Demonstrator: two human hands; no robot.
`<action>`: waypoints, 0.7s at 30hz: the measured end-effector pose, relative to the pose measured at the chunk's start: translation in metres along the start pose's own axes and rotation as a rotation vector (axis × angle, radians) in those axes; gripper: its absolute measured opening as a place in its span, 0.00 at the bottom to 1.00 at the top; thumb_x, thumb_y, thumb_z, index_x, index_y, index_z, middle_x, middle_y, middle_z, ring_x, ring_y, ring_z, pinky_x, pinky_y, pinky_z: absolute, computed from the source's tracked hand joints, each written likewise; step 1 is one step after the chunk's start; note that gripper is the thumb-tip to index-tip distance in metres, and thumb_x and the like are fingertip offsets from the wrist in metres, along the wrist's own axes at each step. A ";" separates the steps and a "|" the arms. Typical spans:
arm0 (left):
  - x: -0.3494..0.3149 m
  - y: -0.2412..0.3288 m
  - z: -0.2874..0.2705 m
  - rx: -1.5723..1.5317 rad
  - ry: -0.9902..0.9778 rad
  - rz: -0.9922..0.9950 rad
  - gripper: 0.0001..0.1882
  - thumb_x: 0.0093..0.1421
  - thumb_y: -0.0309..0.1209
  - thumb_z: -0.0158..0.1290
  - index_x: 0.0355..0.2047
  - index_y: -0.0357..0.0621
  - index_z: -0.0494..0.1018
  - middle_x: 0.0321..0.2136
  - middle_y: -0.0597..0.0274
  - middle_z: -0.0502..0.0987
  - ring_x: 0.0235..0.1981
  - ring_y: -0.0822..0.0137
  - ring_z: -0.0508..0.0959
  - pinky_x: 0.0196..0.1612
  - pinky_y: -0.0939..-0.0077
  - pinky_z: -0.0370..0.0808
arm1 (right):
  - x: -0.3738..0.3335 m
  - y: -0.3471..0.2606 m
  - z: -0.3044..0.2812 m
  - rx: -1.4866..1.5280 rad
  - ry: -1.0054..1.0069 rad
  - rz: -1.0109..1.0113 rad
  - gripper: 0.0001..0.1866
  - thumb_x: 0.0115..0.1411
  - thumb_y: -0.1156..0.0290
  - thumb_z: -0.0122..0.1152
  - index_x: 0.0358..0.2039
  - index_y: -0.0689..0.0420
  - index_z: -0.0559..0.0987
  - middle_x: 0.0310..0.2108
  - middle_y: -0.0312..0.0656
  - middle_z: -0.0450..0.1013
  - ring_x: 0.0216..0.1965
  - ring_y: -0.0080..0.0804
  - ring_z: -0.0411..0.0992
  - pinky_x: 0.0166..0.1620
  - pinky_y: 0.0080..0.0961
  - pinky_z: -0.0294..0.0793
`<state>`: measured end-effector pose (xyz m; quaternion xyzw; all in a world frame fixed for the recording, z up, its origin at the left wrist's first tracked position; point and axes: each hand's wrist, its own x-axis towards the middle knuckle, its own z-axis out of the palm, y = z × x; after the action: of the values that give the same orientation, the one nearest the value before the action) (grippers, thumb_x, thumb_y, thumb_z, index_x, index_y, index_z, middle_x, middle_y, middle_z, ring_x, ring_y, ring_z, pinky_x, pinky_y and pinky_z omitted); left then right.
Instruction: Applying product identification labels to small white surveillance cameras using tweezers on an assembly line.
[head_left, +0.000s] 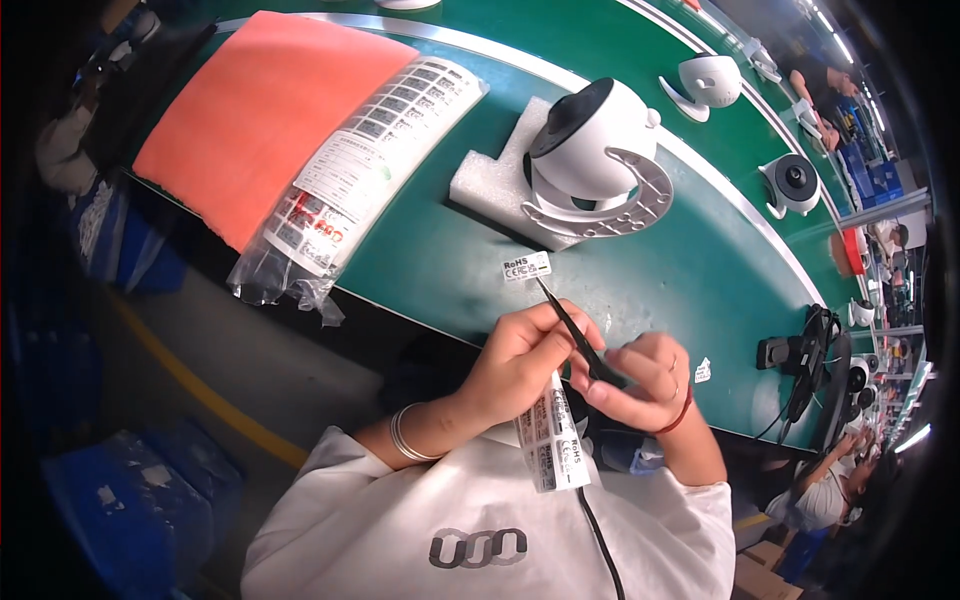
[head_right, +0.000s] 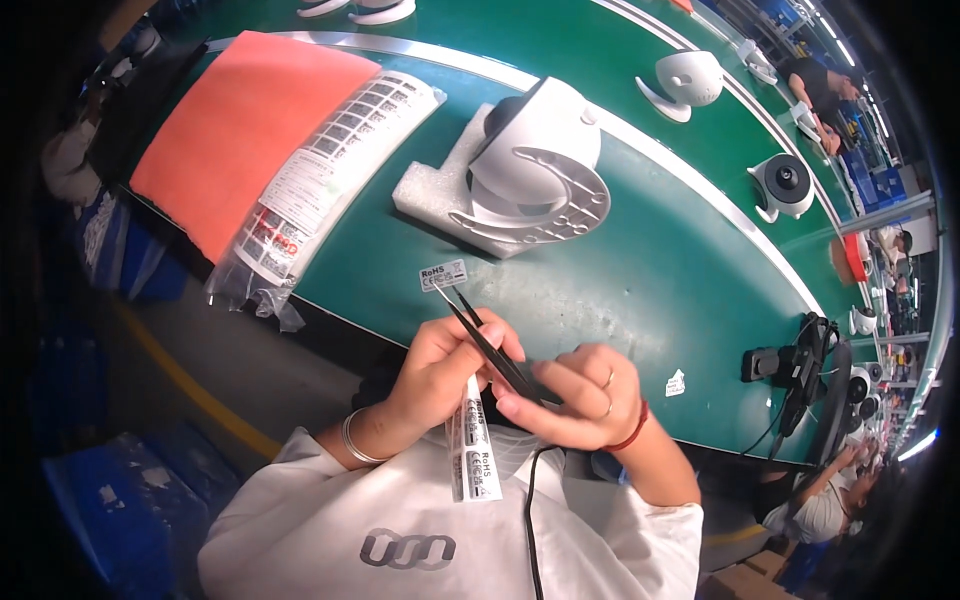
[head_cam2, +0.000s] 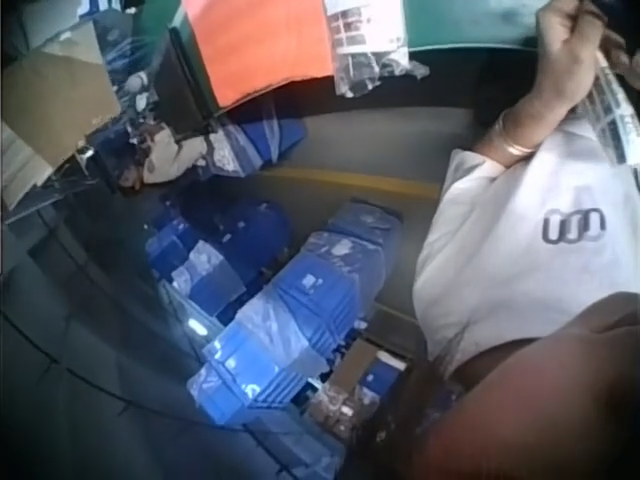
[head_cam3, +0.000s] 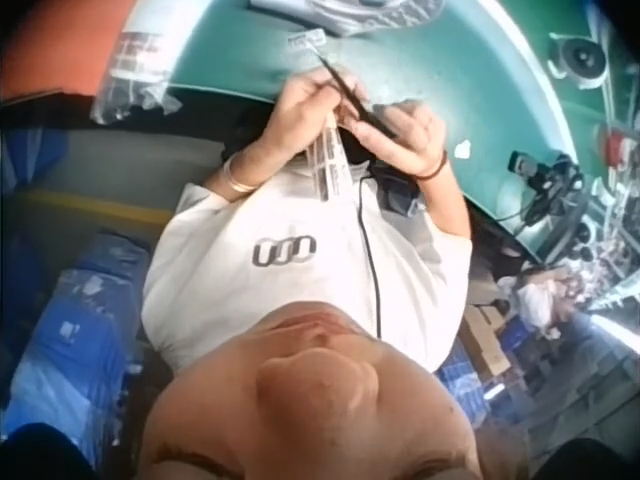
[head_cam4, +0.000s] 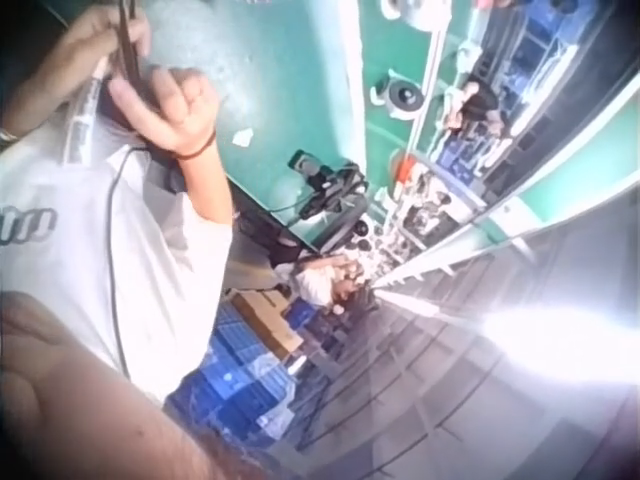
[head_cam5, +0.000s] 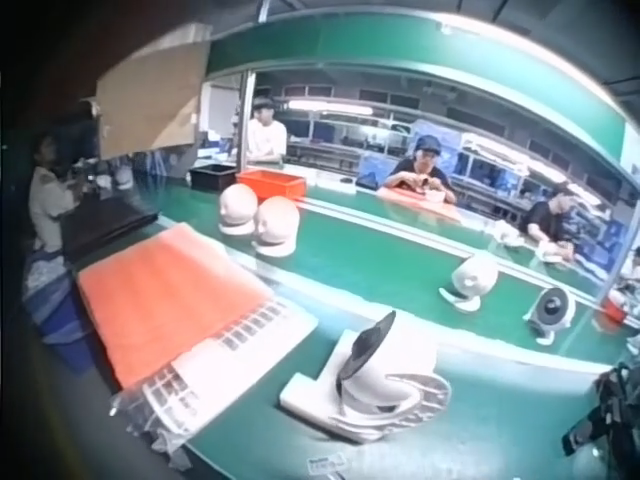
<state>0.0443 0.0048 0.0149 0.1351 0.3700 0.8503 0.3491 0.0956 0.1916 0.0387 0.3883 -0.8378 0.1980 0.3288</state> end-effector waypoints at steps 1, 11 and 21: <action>0.000 -0.003 0.000 0.034 -0.022 -0.016 0.10 0.67 0.25 0.41 0.35 0.34 0.72 0.32 0.64 0.75 0.28 0.77 0.76 0.33 0.83 0.73 | -0.004 -0.007 0.005 -0.006 0.047 0.024 0.24 0.36 0.79 0.68 0.38 0.47 0.83 0.35 0.37 0.67 0.24 0.25 0.67 0.24 0.19 0.67; 0.000 -0.006 -0.001 0.073 0.005 -0.113 0.13 0.68 0.30 0.44 0.37 0.33 0.76 0.23 0.68 0.73 0.23 0.83 0.69 0.27 0.89 0.64 | -0.002 -0.008 0.007 -0.017 0.145 0.031 0.16 0.39 0.82 0.65 0.33 0.60 0.83 0.38 0.43 0.73 0.27 0.28 0.74 0.28 0.20 0.75; 0.011 0.037 -0.034 0.736 0.282 0.256 0.14 0.59 0.29 0.58 0.44 0.39 0.76 0.18 0.75 0.71 0.20 0.85 0.64 0.24 0.88 0.61 | -0.001 -0.004 -0.003 -0.138 0.116 0.170 0.14 0.38 0.85 0.62 0.30 0.62 0.83 0.37 0.46 0.79 0.26 0.30 0.77 0.27 0.20 0.78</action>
<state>0.0018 -0.0236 0.0177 0.1781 0.6739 0.7078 0.1149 0.1009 0.1918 0.0405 0.2802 -0.8590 0.1889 0.3847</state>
